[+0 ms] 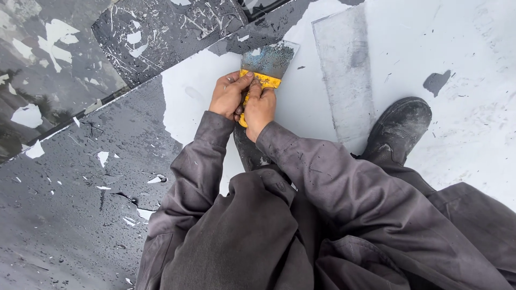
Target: Scraping a white coating or paint off a large dark surface using a manual scraper tool.
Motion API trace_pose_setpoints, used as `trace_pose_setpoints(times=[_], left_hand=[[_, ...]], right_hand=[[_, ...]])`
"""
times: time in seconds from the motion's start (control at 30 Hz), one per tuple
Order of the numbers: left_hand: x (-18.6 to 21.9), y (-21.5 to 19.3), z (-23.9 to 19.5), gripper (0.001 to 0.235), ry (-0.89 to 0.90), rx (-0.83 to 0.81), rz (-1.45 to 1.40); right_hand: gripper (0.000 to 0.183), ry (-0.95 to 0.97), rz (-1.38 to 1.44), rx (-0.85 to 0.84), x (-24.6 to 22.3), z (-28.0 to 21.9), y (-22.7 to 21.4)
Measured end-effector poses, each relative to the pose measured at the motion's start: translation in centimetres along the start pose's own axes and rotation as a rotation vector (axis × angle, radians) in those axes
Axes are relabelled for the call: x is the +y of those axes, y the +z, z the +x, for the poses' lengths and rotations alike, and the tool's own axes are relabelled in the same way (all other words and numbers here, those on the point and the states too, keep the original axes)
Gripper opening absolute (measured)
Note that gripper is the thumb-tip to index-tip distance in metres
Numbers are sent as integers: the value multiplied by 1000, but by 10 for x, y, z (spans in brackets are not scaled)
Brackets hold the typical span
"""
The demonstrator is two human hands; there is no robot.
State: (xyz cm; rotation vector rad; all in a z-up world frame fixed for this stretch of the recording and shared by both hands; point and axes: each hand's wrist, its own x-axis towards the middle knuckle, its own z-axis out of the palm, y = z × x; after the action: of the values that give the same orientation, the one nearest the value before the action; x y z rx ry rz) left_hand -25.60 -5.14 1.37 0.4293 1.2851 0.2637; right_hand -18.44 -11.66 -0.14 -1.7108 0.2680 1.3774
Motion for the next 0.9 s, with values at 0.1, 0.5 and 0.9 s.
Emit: trace_pose_setpoints(times=[0.1,0.5,0.9], left_hand=[[31,-6,11,24,155,-24,22],[-21,59,12,50,-41,-331,-557],[-42,29,18,33,-82,129,-947]], right_hand=[[33,-156,130,-99,-11,21,29],[25,91,-665,-468,-197,0,-78],[22,263,-857,-516,-129,-3,-30]])
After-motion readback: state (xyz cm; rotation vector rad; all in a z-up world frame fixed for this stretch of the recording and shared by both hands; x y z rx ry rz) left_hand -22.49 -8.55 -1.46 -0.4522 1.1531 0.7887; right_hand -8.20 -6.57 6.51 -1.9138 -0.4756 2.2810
